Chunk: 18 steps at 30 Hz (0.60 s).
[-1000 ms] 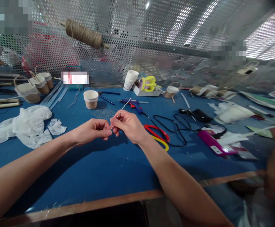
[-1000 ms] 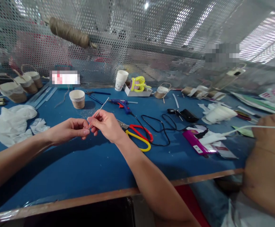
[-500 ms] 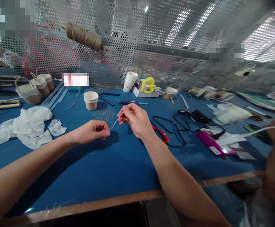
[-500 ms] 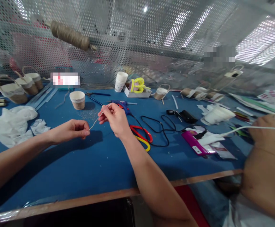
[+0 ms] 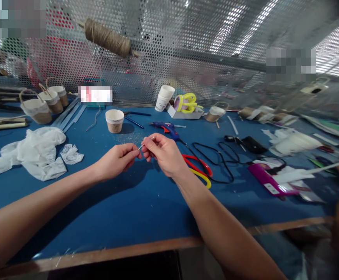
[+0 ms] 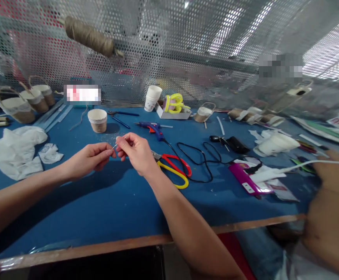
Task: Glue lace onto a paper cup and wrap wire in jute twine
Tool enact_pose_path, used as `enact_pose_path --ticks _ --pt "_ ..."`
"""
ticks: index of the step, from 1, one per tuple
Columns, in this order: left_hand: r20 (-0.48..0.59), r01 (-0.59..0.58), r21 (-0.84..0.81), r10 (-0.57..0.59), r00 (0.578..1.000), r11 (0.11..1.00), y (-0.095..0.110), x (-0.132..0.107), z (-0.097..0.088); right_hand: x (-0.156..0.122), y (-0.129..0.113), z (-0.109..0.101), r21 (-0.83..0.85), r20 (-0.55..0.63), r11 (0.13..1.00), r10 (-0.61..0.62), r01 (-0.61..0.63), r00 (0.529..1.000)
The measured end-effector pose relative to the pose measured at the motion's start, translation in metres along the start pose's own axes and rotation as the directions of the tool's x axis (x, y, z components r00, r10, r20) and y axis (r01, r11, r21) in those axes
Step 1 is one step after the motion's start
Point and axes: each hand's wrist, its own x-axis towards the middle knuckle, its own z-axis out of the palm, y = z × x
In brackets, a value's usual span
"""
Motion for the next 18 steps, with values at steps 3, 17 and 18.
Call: enact_pose_path --ticks 3,17,18 --pt "-0.010 0.000 0.046 0.000 1.000 0.999 0.0021 -0.0004 0.0001 -0.0010 -0.0012 0.0003 -0.019 -0.024 1.000 0.001 -0.001 1.000" --pt "0.119 -0.009 -0.028 0.012 0.993 1.000 0.0000 0.0024 -0.0085 -0.0020 -0.0044 -0.0017 0.125 0.040 0.988 0.091 -0.095 0.995" --pt "0.136 0.002 -0.078 0.008 0.991 0.997 -0.0008 0.0025 -0.0094 -0.0019 -0.0040 -0.0018 0.111 0.046 0.990 0.080 -0.084 0.996"
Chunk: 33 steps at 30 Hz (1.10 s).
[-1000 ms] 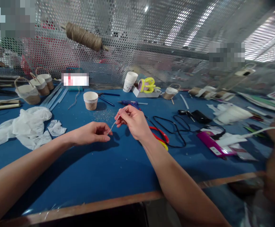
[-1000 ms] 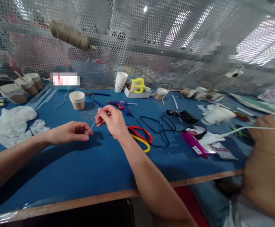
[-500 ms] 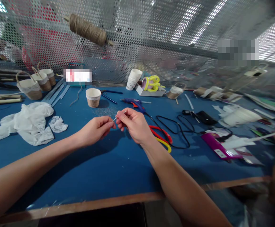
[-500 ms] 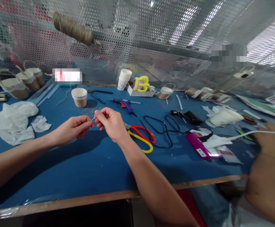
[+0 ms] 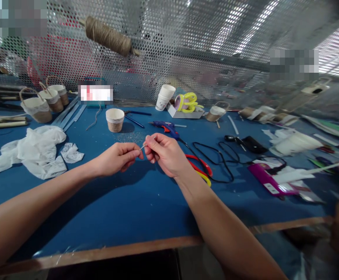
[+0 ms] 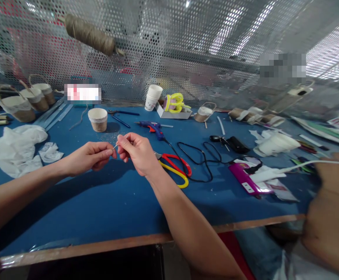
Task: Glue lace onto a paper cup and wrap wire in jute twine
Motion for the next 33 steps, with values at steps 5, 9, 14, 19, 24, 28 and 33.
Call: enact_pose_path --ticks 5,9,14,19,24,28,33 --pt "0.039 0.032 -0.158 -0.026 0.999 0.987 -0.003 0.001 -0.002 0.002 0.003 0.000 -0.084 0.018 0.995 -0.046 0.047 0.999" --pt "0.033 0.026 -0.097 -0.023 0.999 0.995 -0.002 0.002 -0.002 0.001 0.005 0.001 -0.099 -0.001 0.993 -0.065 0.064 0.998" --pt "0.049 0.028 -0.082 -0.024 0.998 0.996 -0.001 0.002 -0.003 -0.001 0.004 0.002 -0.115 -0.020 0.991 -0.067 0.064 0.998" --pt "0.044 0.060 -0.228 -0.051 0.998 0.972 -0.005 0.002 -0.001 0.001 0.005 0.003 -0.067 -0.017 0.997 -0.046 0.045 0.999" --pt "0.075 0.109 -0.360 -0.088 0.993 0.927 -0.007 0.002 0.000 0.002 0.006 0.001 -0.097 -0.013 0.992 -0.081 0.079 0.997" --pt "0.051 0.102 -0.378 -0.089 0.995 0.920 -0.008 0.002 0.000 0.003 0.008 0.001 -0.113 0.000 0.987 -0.115 0.114 0.993" --pt "0.068 0.122 -0.356 -0.104 0.992 0.926 -0.010 0.003 -0.002 0.004 0.011 0.002 -0.104 -0.013 0.982 -0.163 0.160 0.987"
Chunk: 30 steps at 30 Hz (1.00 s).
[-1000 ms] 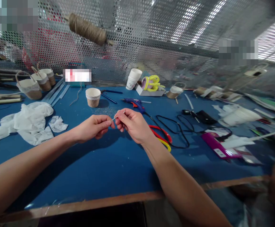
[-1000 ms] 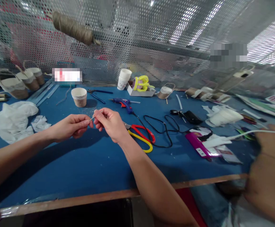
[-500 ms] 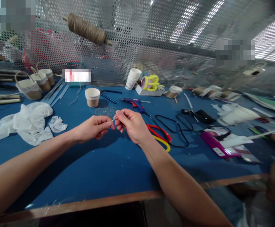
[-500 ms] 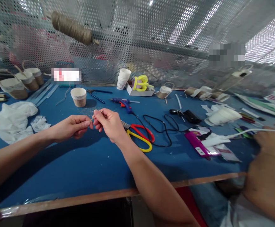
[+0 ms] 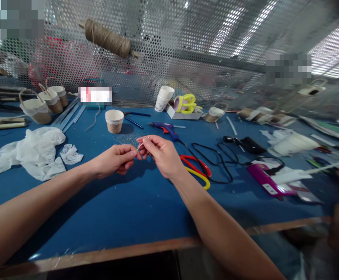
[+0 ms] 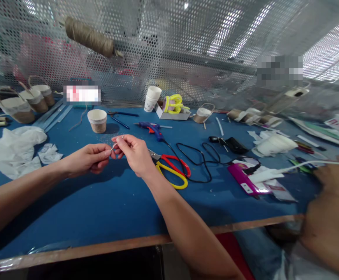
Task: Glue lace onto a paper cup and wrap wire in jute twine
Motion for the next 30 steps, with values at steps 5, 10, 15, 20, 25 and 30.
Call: enact_pose_path --ticks 5,10,15,20,25,30 --pt "0.006 0.001 0.083 -0.001 1.000 0.997 -0.0008 -0.0006 0.0003 0.0003 0.0022 -0.0003 0.068 -0.021 0.997 0.035 -0.034 0.999" --pt "0.006 0.030 0.090 -0.031 1.000 0.995 0.0022 -0.0031 0.0003 0.0002 0.0014 -0.0003 0.084 -0.049 0.996 0.033 -0.029 0.998" --pt "0.056 0.087 0.032 -0.089 0.994 0.996 0.0084 -0.0041 -0.0047 0.0039 -0.0021 -0.0069 0.148 -0.084 0.987 0.082 -0.068 0.993" --pt "0.045 0.080 0.076 -0.084 0.995 0.994 0.0076 -0.0028 -0.0054 0.0043 -0.0025 -0.0079 0.143 -0.009 0.986 0.093 -0.090 0.996" --pt "-0.032 0.057 0.126 -0.053 0.998 0.990 0.0054 -0.0011 -0.0032 0.0005 -0.0024 -0.0041 -0.010 0.114 0.992 0.128 -0.127 0.985" --pt "-0.064 0.017 0.240 -0.001 0.998 0.971 0.0051 -0.0004 -0.0022 -0.0003 -0.0024 -0.0031 -0.031 0.113 0.995 0.093 -0.090 0.989"
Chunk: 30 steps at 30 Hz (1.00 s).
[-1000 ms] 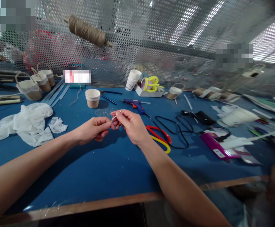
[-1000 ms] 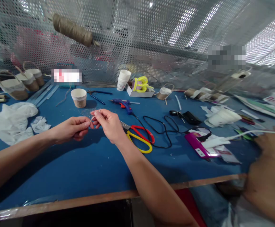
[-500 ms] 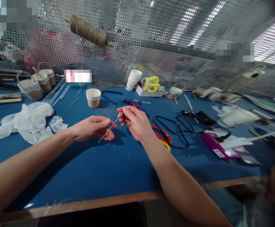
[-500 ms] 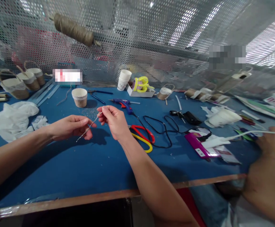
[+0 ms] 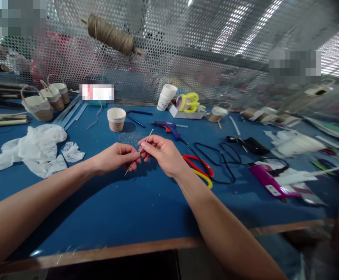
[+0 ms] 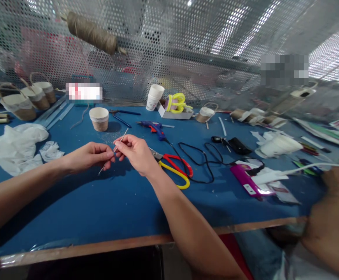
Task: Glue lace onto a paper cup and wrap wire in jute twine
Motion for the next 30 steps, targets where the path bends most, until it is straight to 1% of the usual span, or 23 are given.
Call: enact_pose_path --ticks 3,6,12,15,17,19,21,22,24,27,30 --pt "-0.006 -0.034 0.055 0.035 0.999 0.998 0.001 -0.001 0.001 0.000 0.001 0.000 0.027 -0.023 0.999 -0.022 0.023 0.999" --pt "0.001 -0.046 0.067 0.046 0.999 0.997 0.002 -0.002 0.002 0.000 0.001 0.001 0.044 -0.041 0.998 -0.043 0.044 0.998" --pt "-0.033 -0.064 0.092 0.067 0.997 0.994 0.002 -0.002 0.004 0.000 0.001 0.001 0.079 -0.046 0.997 0.013 -0.009 0.999" --pt "-0.040 -0.050 0.041 0.052 0.998 0.998 0.001 -0.001 0.003 0.001 0.000 0.000 0.061 -0.035 0.998 0.017 -0.015 0.999" --pt "0.005 -0.011 -0.062 0.011 1.000 0.998 0.001 -0.001 0.000 0.001 -0.001 -0.002 0.054 -0.031 0.999 0.003 -0.001 1.000" --pt "0.088 0.044 -0.158 -0.030 0.996 0.986 0.001 -0.002 -0.003 0.002 -0.001 -0.003 0.055 -0.056 0.998 -0.024 0.027 0.998" --pt "0.154 0.080 -0.193 -0.051 0.987 0.978 0.000 -0.002 -0.005 0.002 -0.002 -0.004 0.059 -0.083 0.997 -0.046 0.051 0.995" --pt "0.169 0.087 -0.192 -0.055 0.984 0.978 0.000 -0.002 -0.006 0.002 -0.002 -0.004 0.056 -0.086 0.997 -0.049 0.054 0.995" --pt "0.163 0.082 -0.181 -0.052 0.985 0.980 -0.001 -0.002 -0.007 0.001 -0.003 -0.004 0.027 -0.057 0.999 -0.039 0.040 0.998" --pt "0.108 0.037 -0.134 -0.023 0.994 0.990 -0.001 -0.002 -0.006 0.000 -0.004 -0.002 -0.028 0.011 1.000 -0.007 0.008 1.000" --pt "0.073 0.013 -0.106 -0.005 0.997 0.994 -0.002 -0.001 -0.005 -0.001 -0.004 -0.002 -0.040 0.046 0.999 -0.006 0.008 0.999"
